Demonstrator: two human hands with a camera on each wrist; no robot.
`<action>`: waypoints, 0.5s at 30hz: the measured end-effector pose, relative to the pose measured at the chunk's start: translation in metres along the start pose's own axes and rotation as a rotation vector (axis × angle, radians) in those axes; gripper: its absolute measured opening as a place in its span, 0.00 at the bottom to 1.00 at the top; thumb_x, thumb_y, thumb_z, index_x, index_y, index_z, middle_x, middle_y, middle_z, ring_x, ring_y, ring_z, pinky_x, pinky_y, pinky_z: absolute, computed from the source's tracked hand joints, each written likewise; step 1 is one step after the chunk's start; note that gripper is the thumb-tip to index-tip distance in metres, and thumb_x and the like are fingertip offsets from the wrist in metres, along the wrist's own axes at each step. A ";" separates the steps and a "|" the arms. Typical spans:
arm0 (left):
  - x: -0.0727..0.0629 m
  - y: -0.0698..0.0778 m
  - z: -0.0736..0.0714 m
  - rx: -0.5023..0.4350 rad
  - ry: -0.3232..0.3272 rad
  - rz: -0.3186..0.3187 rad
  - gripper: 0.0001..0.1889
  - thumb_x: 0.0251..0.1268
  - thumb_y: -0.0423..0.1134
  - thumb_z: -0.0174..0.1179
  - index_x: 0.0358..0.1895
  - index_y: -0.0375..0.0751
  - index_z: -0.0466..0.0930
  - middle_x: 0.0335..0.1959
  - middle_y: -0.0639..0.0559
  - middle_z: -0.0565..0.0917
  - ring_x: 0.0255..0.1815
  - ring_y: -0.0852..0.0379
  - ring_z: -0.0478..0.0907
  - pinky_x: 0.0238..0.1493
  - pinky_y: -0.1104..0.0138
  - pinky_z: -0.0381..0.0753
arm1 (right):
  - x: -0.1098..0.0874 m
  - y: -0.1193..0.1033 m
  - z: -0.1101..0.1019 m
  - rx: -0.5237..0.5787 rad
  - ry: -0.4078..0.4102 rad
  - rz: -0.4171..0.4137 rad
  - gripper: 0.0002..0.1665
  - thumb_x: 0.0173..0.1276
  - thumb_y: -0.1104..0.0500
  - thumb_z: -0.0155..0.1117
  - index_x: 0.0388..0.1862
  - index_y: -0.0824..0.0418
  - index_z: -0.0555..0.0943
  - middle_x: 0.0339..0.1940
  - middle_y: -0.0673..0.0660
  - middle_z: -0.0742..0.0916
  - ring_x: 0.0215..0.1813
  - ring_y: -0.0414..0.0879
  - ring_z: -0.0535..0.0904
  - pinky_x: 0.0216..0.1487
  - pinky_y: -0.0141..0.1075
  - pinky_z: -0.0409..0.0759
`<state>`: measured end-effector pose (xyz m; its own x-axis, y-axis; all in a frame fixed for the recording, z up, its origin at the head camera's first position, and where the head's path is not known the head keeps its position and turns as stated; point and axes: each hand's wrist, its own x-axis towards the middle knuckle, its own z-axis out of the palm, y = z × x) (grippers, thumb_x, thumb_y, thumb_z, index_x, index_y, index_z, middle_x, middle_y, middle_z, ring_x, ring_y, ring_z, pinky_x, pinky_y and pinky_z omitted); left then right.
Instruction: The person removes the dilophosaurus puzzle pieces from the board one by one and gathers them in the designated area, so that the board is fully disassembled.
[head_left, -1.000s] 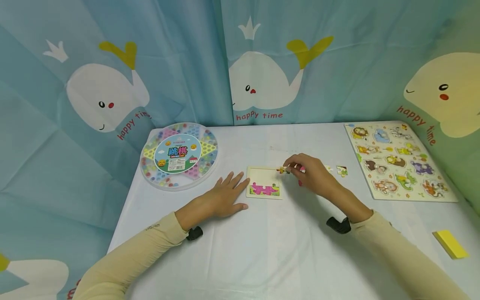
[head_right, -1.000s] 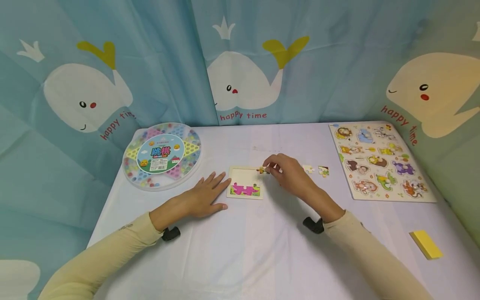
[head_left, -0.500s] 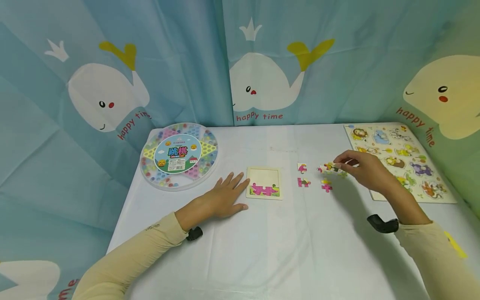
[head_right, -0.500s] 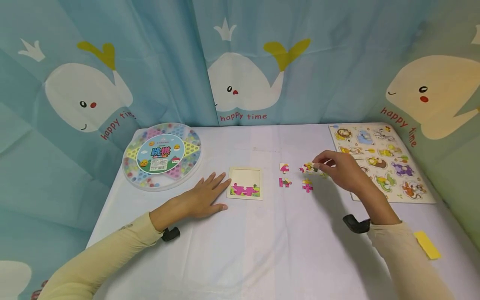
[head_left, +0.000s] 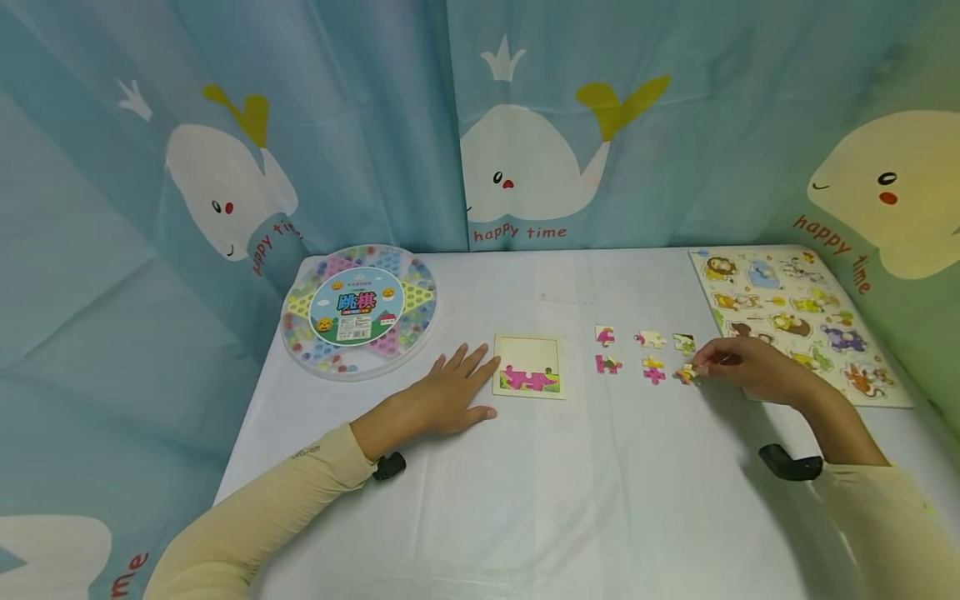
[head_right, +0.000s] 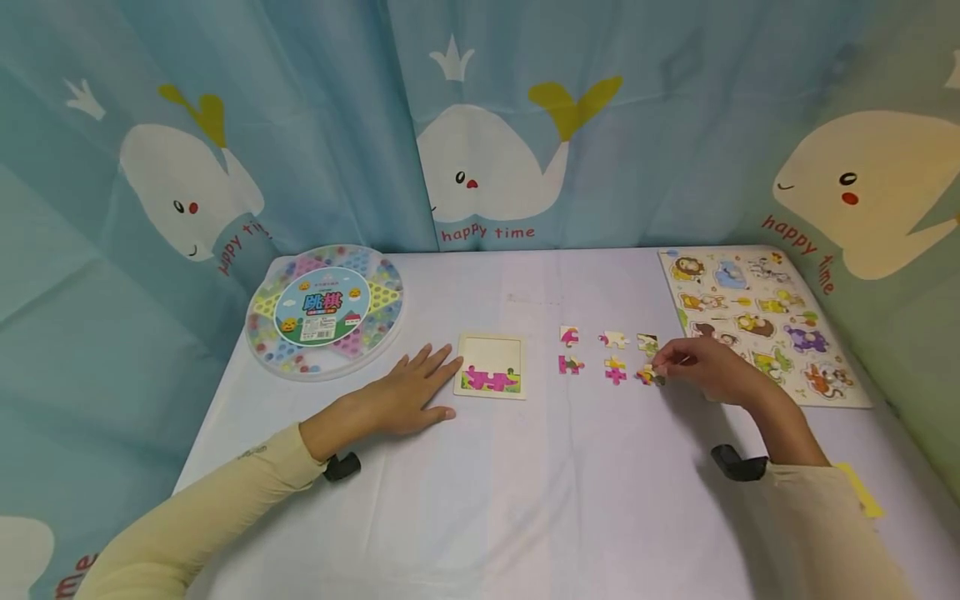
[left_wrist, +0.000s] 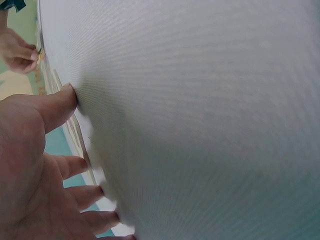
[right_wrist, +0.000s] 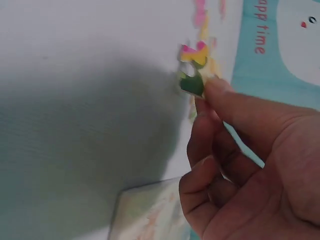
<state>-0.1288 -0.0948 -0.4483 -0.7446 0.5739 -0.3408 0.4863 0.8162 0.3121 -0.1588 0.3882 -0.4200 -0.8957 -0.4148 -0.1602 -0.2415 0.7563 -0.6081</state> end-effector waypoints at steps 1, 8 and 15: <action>0.000 0.000 0.000 0.002 0.000 0.000 0.45 0.80 0.64 0.52 0.89 0.52 0.42 0.89 0.47 0.40 0.89 0.38 0.36 0.84 0.39 0.46 | 0.001 0.000 0.001 -0.012 -0.001 0.005 0.07 0.78 0.68 0.62 0.48 0.68 0.86 0.42 0.54 0.88 0.41 0.31 0.79 0.40 0.27 0.78; 0.000 0.000 0.000 0.008 0.003 0.000 0.45 0.81 0.64 0.51 0.89 0.51 0.42 0.89 0.46 0.40 0.89 0.38 0.36 0.84 0.39 0.46 | 0.008 -0.001 0.010 -0.129 0.018 0.073 0.07 0.79 0.63 0.64 0.47 0.66 0.85 0.41 0.54 0.88 0.42 0.39 0.81 0.40 0.32 0.78; 0.000 0.001 -0.001 -0.001 0.000 -0.001 0.45 0.81 0.63 0.52 0.88 0.51 0.42 0.89 0.46 0.40 0.89 0.38 0.36 0.84 0.39 0.46 | 0.008 -0.004 0.018 -0.181 0.053 0.104 0.06 0.77 0.64 0.65 0.47 0.66 0.85 0.40 0.57 0.88 0.42 0.49 0.81 0.40 0.39 0.77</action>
<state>-0.1290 -0.0942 -0.4467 -0.7452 0.5732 -0.3407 0.4853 0.8166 0.3124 -0.1584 0.3727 -0.4335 -0.9367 -0.3059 -0.1704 -0.2053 0.8741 -0.4403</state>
